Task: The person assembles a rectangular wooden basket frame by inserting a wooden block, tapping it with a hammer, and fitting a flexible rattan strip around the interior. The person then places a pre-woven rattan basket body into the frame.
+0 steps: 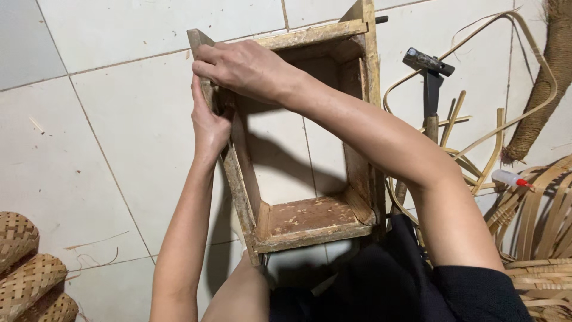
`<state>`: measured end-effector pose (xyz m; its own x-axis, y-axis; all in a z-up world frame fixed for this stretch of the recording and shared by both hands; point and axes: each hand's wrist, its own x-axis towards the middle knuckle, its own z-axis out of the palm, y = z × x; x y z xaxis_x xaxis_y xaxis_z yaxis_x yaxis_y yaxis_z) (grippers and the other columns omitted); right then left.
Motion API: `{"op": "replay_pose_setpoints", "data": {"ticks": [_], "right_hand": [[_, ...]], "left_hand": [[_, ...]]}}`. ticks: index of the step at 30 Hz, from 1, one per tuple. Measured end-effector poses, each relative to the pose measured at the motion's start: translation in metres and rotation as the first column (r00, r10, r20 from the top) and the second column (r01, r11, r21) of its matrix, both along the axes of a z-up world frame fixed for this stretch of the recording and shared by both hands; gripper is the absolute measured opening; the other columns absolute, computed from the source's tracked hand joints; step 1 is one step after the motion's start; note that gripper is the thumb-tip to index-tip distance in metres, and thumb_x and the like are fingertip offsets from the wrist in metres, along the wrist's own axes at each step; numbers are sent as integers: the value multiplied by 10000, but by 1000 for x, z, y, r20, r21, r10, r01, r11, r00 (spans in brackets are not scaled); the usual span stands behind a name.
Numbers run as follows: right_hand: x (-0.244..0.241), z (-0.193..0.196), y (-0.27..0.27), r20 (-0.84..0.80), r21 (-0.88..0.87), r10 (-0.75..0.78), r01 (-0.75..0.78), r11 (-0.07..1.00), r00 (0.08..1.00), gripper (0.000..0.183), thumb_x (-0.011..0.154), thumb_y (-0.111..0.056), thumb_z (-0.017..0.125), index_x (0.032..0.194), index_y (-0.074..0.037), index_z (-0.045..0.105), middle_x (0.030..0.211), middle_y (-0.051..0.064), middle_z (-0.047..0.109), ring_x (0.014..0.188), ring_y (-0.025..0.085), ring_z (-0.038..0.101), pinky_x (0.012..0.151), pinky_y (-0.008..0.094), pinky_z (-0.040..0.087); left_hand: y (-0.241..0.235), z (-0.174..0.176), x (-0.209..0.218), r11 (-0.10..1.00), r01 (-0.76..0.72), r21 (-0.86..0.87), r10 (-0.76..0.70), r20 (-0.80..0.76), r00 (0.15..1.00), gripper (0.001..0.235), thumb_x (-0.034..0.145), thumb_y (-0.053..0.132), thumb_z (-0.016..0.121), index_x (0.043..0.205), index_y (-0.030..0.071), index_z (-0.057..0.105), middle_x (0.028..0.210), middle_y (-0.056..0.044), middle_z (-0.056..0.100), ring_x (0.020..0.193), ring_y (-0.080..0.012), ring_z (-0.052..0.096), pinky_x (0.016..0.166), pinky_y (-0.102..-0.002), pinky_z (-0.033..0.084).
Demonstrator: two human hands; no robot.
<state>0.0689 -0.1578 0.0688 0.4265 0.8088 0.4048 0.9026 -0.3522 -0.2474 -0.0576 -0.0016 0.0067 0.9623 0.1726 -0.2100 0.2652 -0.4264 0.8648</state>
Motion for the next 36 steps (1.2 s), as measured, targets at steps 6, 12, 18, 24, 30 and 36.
{"op": "replay_pose_setpoints", "data": {"ticks": [6,12,18,24,30,36], "right_hand": [[7,10,5,-42,30,12,-11,999,999,203,935,-185,729,1035,-69,596,952,47,613,801,193,718,628,314,615],[1,21,5,-19,19,68,-68,998,997,180,880,-133,748,1006,-77,633,901,36,647,803,181,736,653,306,628],[7,40,9,-53,-14,69,-70,997,996,177,837,-131,763,964,-77,652,889,42,664,793,205,739,648,327,624],[8,51,6,14,53,140,-141,989,990,149,834,-119,755,937,-71,659,874,43,649,802,207,737,659,328,615],[20,48,7,-14,-6,125,-125,992,992,119,865,-143,760,916,-95,665,857,28,648,811,200,732,647,342,606],[15,46,9,40,30,92,-93,995,995,147,805,-132,748,941,-99,703,886,30,664,827,203,737,656,337,613]], "left_hand": [[-2,9,2,998,34,-54,-34,-4,999,985,887,-45,682,1660,123,94,1504,-235,557,1365,-347,597,1157,-396,474],[-5,19,1,1000,-15,-26,12,-112,994,908,941,60,709,1640,149,137,1438,-183,621,1317,-297,632,1119,-388,500],[-5,16,2,992,30,-120,-27,23,999,865,964,41,680,1652,128,163,1489,-176,603,1352,-302,626,1161,-382,508],[-3,12,1,994,-3,-113,0,-25,1000,840,957,53,688,1618,128,174,1427,-154,638,1301,-272,644,1106,-362,519],[-5,8,-1,996,5,-92,-2,34,999,878,999,45,696,1663,148,130,1469,-148,628,1330,-261,634,1136,-359,499],[-3,8,0,993,58,-101,-52,61,997,856,1017,24,702,1660,145,150,1509,-160,588,1379,-266,601,1176,-369,496]]}}
